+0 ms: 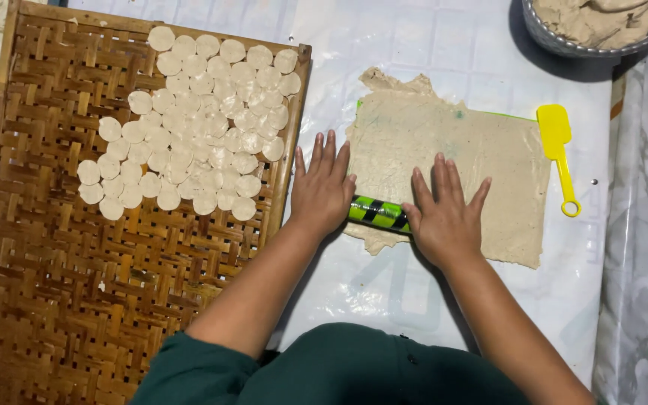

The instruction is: Rolling out dough and cutting small circular pieces using a manual cutter.

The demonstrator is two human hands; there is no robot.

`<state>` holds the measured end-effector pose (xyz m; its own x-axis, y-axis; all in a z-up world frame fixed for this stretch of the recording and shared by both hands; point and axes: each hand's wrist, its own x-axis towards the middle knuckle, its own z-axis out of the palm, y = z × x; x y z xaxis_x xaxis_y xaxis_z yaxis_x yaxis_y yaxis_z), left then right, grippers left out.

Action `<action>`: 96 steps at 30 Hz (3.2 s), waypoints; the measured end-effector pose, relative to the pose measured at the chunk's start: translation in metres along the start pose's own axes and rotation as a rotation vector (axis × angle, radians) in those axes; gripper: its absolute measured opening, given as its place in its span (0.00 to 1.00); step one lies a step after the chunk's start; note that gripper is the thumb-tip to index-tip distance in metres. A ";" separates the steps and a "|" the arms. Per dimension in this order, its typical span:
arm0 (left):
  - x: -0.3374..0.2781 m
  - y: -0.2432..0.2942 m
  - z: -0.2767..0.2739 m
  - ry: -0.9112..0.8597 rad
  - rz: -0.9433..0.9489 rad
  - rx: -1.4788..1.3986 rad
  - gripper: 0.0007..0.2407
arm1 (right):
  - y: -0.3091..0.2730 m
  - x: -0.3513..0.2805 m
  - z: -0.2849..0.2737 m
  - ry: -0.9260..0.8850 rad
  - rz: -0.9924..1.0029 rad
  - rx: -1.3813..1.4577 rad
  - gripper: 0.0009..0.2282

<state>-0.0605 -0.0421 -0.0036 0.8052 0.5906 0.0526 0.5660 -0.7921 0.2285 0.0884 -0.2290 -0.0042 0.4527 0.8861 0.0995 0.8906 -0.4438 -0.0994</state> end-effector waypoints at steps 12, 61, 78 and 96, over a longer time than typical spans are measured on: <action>-0.121 0.001 -0.022 -0.166 0.083 -0.083 0.26 | -0.029 -0.095 -0.031 -0.103 -0.073 0.244 0.29; -0.031 0.004 0.004 0.046 0.058 -0.060 0.22 | 0.010 -0.003 0.005 -0.088 0.031 0.016 0.31; -0.109 0.024 -0.024 0.056 -0.017 -0.107 0.25 | -0.005 -0.087 -0.029 0.089 -0.159 0.302 0.28; -0.049 0.069 -0.009 0.153 0.131 -0.175 0.23 | 0.064 -0.069 -0.045 0.008 -0.032 0.248 0.32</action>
<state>-0.0626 -0.1244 0.0179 0.8258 0.5121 0.2360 0.4093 -0.8323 0.3738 0.1163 -0.3250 0.0268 0.4256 0.8977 0.1142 0.8670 -0.3684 -0.3356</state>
